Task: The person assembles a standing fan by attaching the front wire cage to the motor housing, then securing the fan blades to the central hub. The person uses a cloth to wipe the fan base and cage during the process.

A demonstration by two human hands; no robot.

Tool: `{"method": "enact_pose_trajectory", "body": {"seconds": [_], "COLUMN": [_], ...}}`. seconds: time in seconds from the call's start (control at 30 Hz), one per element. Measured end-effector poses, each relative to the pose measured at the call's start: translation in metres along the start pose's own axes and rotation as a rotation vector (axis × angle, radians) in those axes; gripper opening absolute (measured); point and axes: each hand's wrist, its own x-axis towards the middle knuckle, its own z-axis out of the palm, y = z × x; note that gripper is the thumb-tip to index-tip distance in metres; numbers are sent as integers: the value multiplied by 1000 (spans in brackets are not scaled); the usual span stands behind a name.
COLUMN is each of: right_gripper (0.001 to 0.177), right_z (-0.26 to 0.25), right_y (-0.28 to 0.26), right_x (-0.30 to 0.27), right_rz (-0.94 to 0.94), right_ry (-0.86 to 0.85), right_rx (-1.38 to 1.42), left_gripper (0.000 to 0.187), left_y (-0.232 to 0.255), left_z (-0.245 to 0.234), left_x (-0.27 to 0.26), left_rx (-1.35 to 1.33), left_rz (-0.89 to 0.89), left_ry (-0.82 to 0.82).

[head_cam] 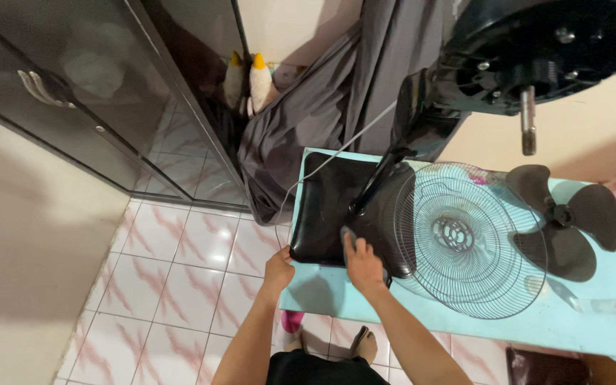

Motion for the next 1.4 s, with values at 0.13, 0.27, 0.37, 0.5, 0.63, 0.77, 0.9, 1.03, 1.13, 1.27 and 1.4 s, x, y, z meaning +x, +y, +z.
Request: {"method": "enact_pose_trajectory", "body": {"seconds": [0.13,0.27,0.37,0.5,0.63,0.77,0.9,1.03,1.13,1.27,1.4], "right_gripper": [76,76,71,64,61,55,70,81,80,78,79], "right_z": [1,-12,-28,-35,-30,-32,-35,-25,-8,5,1], "right_y": [4,-17,-38,-70,-91,-100,-95,-59,-22,29,50], "right_x": [41,84,105,113,96,66,30,4,-11,-27,-44], "right_rz": [21,-50,-123,-279,-376,-435,-526,-483,-270,-99,9], "right_ry": [104,38,-14,-15,-31,-141,-149,-96,-77,34,-24], "right_rx": [55,40,99,123,165,183,162,57,-13,-91,4], "left_gripper": [74,63,58,54,74,89,88,75,84,81,71], "left_y": [1,4,3,1,1,1,1,7,12,17,20], "left_z": [0,-7,-7,-1,-2,-3,-5,-2,1,2,15], "left_x": [-5,-7,-8,-8,-8,-7,-9,-11,-13,-21,-35], "left_rx": [-80,80,179,68,-127,-268,-130,159,-123,-102,38], "left_rz": [21,72,125,140,88,38,43,46,57,66,41], "left_ry": [2,14,43,105,84,32,58,142,104,136,273]}}
